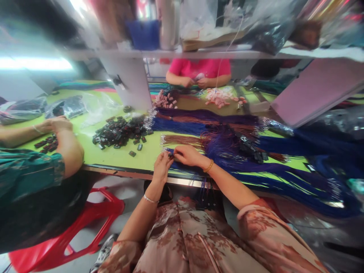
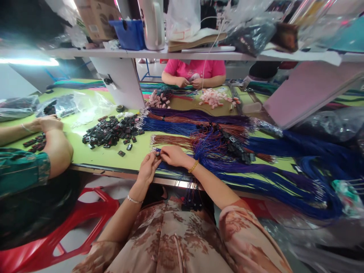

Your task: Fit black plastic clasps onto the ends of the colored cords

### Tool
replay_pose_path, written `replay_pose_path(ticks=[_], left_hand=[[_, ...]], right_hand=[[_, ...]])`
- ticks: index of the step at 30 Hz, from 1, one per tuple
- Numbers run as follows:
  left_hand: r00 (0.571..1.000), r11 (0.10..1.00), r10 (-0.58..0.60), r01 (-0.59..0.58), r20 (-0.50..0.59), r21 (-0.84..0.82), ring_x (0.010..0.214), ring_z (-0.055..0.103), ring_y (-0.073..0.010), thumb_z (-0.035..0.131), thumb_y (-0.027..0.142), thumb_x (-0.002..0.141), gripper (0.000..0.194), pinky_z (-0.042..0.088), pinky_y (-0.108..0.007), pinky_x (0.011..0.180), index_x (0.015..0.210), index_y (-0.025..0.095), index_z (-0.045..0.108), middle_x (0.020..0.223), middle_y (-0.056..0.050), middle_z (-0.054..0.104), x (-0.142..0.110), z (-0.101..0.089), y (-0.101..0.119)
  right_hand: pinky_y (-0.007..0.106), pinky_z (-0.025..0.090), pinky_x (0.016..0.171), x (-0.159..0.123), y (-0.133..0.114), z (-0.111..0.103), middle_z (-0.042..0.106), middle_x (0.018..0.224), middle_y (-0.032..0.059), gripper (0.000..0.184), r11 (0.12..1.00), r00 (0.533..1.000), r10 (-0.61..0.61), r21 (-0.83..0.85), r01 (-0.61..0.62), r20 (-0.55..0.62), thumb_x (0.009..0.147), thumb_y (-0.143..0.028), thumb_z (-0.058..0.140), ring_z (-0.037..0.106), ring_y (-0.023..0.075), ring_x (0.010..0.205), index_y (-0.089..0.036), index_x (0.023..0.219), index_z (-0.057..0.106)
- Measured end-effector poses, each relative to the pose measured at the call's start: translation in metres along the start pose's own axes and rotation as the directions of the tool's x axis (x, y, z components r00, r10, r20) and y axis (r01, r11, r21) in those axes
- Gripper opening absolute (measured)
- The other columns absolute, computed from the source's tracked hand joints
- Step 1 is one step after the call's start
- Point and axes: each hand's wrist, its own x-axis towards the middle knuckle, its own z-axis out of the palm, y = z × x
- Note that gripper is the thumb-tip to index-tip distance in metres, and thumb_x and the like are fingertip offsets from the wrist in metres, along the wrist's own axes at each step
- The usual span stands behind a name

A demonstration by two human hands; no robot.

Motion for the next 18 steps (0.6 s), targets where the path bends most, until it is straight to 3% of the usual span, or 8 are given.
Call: replay_pose_path(ticks=[3, 5, 7, 8, 10, 13, 16, 18], left_hand=[[1.0, 1.0, -0.022, 0.022, -0.017, 0.006, 0.11, 0.062, -0.0202, 0.068, 0.04, 0.08, 0.035, 0.045, -0.035, 0.101, 0.108, 0.02, 0.061, 0.128, -0.011, 0.058, -0.004, 0.002, -0.001], [1.0, 1.0, -0.014, 0.015, -0.025, 0.018, 0.119, 0.057, -0.0215, 0.067, 0.041, 0.081, 0.039, 0.043, -0.034, 0.103, 0.114, 0.023, 0.06, 0.137, -0.011, 0.052, -0.006, 0.003, -0.003], [1.0, 0.999, -0.014, 0.015, -0.018, 0.031, 0.125, 0.053, -0.0221, 0.067, 0.04, 0.08, 0.041, 0.041, -0.034, 0.105, 0.117, 0.026, 0.059, 0.143, -0.008, 0.048, -0.007, 0.003, -0.004], [1.0, 0.999, -0.015, 0.015, -0.013, 0.037, 0.126, 0.051, -0.0223, 0.068, 0.041, 0.08, 0.041, 0.041, -0.034, 0.106, 0.118, 0.027, 0.059, 0.144, -0.008, 0.047, -0.007, 0.002, -0.005], [1.0, 0.999, -0.015, 0.016, -0.005, 0.047, 0.128, 0.05, -0.0226, 0.067, 0.041, 0.08, 0.042, 0.04, -0.035, 0.107, 0.119, 0.028, 0.059, 0.146, -0.007, 0.045, -0.007, 0.002, -0.006], [1.0, 0.998, -0.009, 0.009, 0.002, 0.066, 0.129, 0.049, -0.0227, 0.066, 0.041, 0.082, 0.04, 0.039, -0.035, 0.108, 0.118, 0.027, 0.06, 0.146, -0.008, 0.045, -0.006, 0.002, -0.007], [1.0, 0.998, 0.012, -0.012, 0.003, 0.064, 0.126, 0.052, -0.0226, 0.065, 0.04, 0.082, 0.037, 0.039, -0.036, 0.108, 0.116, 0.025, 0.061, 0.141, -0.01, 0.05, -0.008, 0.002, -0.006], [0.999, 0.997, 0.053, -0.053, 0.012, 0.055, 0.121, 0.056, -0.0223, 0.064, 0.04, 0.083, 0.035, 0.041, -0.037, 0.106, 0.113, 0.024, 0.062, 0.135, -0.011, 0.055, -0.01, 0.0, -0.003]], right_hand=[[0.023, 0.038, 0.066, -0.006, 0.028, -0.027, 0.067, 0.08, 0.0043, 0.019, 0.986, 0.94, 0.166, 0.063, -0.154, -0.297, 0.088, -0.028, 0.048, 0.055, 0.0135, 0.068, -0.016, 0.085, 0.062], [0.025, 0.041, 0.068, -0.016, 0.054, -0.049, 0.066, 0.082, 0.0059, 0.022, 0.944, 0.798, 0.315, 0.086, -0.318, -0.514, 0.088, -0.033, 0.047, 0.056, 0.0147, 0.07, -0.016, 0.089, 0.061], [0.028, 0.043, 0.072, -0.032, 0.082, -0.069, 0.066, 0.085, 0.0093, 0.024, 0.855, 0.605, 0.428, 0.084, -0.512, -0.671, 0.087, -0.033, 0.046, 0.058, 0.0175, 0.074, -0.014, 0.092, 0.06], [0.03, 0.043, 0.074, -0.042, 0.095, -0.077, 0.066, 0.087, 0.0111, 0.024, 0.789, 0.52, 0.472, 0.079, -0.609, -0.712, 0.086, -0.032, 0.046, 0.058, 0.0192, 0.076, -0.014, 0.093, 0.06], [0.035, 0.043, 0.077, -0.06, 0.116, -0.085, 0.066, 0.087, 0.0138, 0.024, 0.63, 0.412, 0.561, 0.048, -0.775, -0.718, 0.084, -0.03, 0.047, 0.059, 0.023, 0.079, -0.013, 0.093, 0.06], [0.037, 0.044, 0.075, -0.08, 0.13, -0.084, 0.065, 0.084, 0.0155, 0.025, 0.491, 0.414, 0.667, -0.052, -0.87, -0.62, 0.082, -0.032, 0.049, 0.06, 0.0262, 0.078, -0.013, 0.093, 0.061], [0.039, 0.044, 0.075, -0.086, 0.124, -0.081, 0.064, 0.088, 0.0183, 0.034, 0.487, 0.444, 0.684, -0.091, -0.869, -0.579, 0.082, -0.035, 0.05, 0.06, 0.0282, 0.081, -0.01, 0.103, 0.058], [0.042, 0.043, 0.078, -0.087, 0.111, -0.084, 0.062, 0.097, 0.022, 0.044, 0.512, 0.449, 0.625, -0.099, -0.853, -0.639, 0.081, -0.038, 0.052, 0.059, 0.0313, 0.09, -0.007, 0.113, 0.054]])
